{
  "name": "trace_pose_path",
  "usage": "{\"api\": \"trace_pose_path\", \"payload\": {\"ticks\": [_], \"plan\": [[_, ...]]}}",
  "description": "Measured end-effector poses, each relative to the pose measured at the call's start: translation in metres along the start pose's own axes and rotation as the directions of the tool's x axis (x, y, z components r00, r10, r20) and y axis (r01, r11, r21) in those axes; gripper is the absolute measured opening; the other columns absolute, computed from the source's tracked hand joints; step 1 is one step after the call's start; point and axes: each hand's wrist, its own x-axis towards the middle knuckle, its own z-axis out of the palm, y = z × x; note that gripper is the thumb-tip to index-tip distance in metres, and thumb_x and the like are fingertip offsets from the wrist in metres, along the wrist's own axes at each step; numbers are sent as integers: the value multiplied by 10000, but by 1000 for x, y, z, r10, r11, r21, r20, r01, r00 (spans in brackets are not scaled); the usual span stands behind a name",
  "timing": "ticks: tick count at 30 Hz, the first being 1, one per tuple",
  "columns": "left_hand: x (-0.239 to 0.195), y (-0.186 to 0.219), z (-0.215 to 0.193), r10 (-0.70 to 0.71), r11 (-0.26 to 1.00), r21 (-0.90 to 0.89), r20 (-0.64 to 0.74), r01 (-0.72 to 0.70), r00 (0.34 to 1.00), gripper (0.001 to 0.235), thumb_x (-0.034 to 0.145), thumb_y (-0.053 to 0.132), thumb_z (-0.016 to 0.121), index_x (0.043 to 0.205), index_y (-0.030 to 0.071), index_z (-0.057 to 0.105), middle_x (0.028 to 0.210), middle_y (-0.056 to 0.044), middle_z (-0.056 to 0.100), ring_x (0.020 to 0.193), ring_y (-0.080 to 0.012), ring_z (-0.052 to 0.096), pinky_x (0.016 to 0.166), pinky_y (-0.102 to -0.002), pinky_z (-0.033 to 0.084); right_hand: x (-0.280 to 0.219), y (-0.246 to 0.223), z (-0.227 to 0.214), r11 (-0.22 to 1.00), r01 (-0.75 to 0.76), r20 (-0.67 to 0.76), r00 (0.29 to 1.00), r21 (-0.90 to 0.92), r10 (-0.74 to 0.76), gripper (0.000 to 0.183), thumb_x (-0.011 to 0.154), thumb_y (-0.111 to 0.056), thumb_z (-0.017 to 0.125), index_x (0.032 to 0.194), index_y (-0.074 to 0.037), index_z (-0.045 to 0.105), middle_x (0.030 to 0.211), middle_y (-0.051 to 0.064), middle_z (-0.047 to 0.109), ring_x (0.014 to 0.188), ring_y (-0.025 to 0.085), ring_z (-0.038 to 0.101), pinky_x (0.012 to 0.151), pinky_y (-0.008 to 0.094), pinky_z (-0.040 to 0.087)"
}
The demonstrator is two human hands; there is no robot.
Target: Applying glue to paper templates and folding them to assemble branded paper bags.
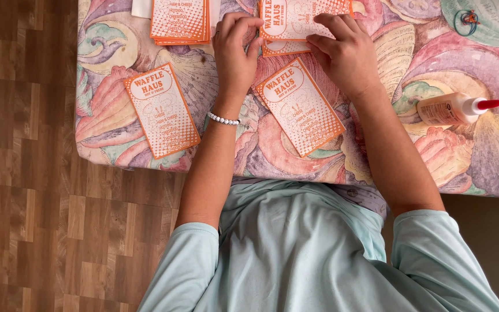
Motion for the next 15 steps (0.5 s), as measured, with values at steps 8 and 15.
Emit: {"api": "trace_pose_path", "payload": {"ticks": [8, 15], "plan": [[-12, -9, -1, -84, 984, 167, 135, 61, 987, 328, 691, 23, 857, 867, 219, 663, 713, 95, 608, 716, -127, 642, 793, -352, 430, -2, 1, 11, 999, 14, 21, 1000, -34, -13, 88, 1095, -108, 755, 1048, -60, 812, 1233, 99, 703, 936, 300, 630, 774, 410, 535], [-11, -3, -2, -187, 974, 157, 155, 163, 970, 377, 681, 172, 967, 983, 204, 745, 776, 88, 630, 726, -111, 635, 848, -354, 422, -3, 0, 4, 998, 10, 77, 997, 56, -14, 146, 1070, -213, 837, 1052, -69, 842, 1260, 114, 708, 991, 313, 630, 832, 433, 543]]}}
